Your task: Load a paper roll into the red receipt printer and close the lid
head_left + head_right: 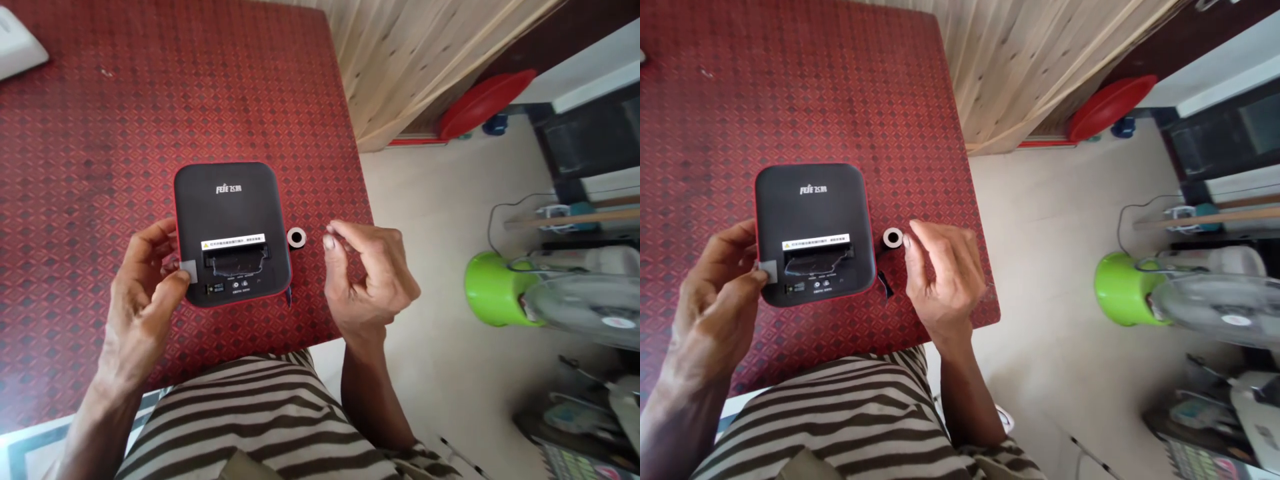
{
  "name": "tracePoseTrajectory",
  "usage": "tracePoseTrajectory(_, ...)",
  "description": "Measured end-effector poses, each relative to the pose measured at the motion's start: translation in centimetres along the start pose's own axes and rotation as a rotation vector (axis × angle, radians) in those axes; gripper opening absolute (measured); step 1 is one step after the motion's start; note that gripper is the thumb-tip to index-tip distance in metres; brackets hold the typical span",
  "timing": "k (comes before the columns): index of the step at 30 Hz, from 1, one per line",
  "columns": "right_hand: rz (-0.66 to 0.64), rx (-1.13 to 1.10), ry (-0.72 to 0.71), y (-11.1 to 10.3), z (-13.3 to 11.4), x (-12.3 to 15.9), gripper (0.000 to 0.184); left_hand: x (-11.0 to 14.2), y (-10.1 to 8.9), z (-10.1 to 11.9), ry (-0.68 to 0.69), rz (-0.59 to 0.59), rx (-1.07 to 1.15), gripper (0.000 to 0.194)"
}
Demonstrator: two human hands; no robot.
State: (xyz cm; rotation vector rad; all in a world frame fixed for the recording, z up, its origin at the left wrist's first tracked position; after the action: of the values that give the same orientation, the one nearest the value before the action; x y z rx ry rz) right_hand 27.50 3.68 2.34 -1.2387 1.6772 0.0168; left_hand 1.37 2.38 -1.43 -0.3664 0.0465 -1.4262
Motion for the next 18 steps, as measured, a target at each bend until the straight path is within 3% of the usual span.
tracePoseTrajectory(10,0.02,-0.026,0.017,0.4,1.1,-0.2,0.017,-0.3,1.1,1.2,0.022,0.05,0.0,0.058)
tracePoseTrajectory(13,0.022,-0.023,0.042,0.2,1.0,-0.4,0.017,-0.5,1.4,1.3,0.012,-0.004,0.074,0.061)
tracePoseTrajectory(18,0.016,-0.034,0.009,0.0,0.3,-0.6,0.019,-0.6,0.9,1.1,-0.021,0.011,0.044,0.058)
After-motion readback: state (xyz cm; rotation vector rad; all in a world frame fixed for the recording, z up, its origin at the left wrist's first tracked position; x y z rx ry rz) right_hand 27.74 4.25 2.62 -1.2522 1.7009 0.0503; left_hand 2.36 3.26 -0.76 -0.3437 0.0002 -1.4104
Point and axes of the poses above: each hand's wrist, its own x-axis away from the middle knuckle, its own y-axis out of the palm, z = x × y, the point moved 4 cm from there along -x, towards the middle knuckle, and after that the axes turned 14 degrees about -x, right-handed, at the moved point
